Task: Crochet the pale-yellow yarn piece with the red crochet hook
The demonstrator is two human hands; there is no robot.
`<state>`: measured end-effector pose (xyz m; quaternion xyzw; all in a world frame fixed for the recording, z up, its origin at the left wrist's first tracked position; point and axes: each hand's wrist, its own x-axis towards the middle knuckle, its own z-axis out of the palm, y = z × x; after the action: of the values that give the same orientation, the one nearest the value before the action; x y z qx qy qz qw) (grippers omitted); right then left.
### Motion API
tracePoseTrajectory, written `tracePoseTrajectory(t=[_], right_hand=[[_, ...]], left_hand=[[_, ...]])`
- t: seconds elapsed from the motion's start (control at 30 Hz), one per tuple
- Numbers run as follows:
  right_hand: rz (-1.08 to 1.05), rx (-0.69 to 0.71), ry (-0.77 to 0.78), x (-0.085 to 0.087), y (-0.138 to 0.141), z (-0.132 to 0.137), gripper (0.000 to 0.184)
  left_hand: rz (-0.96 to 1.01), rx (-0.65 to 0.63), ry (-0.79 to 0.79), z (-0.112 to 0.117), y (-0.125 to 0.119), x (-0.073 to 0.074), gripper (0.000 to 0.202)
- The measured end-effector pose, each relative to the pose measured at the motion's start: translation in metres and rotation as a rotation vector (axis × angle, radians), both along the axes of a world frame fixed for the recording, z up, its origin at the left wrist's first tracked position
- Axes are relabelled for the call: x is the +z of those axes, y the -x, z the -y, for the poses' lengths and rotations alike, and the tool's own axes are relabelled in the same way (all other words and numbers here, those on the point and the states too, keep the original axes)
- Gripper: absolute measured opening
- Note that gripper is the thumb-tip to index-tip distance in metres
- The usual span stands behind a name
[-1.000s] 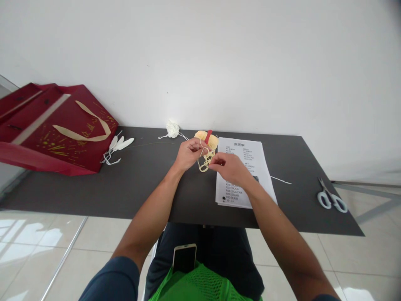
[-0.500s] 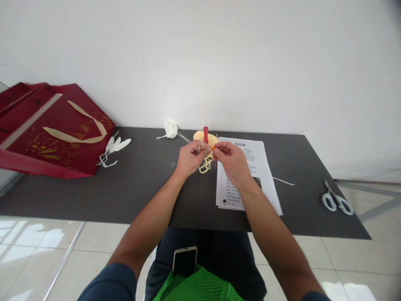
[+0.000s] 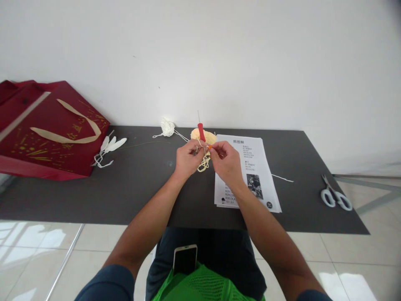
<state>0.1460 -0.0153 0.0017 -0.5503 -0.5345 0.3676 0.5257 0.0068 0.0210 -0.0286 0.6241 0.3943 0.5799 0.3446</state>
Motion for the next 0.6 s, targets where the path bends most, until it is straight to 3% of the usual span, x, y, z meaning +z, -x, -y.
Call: tracePoseTrajectory(t=[0.13, 0.4, 0.6], right_hand=[[-0.013, -0.019, 0.007, 0.0037, 0.0015, 0.0024, 0.014], [-0.254, 0.016, 0.097, 0.0003, 0.0003, -0.0012, 0.026], [-0.314, 0.028, 0.107, 0.0010, -0.0005, 0.0013, 0.021]], left_hand=[[0.018, 0.008, -0.002, 0.0003, -0.0014, -0.0002, 0.008], [0.023, 0.002, 0.029, 0.0008, -0.0008, 0.0014, 0.011], [0.071, -0.053, 0.073, 0.0007, -0.0024, 0.0002, 0.011]])
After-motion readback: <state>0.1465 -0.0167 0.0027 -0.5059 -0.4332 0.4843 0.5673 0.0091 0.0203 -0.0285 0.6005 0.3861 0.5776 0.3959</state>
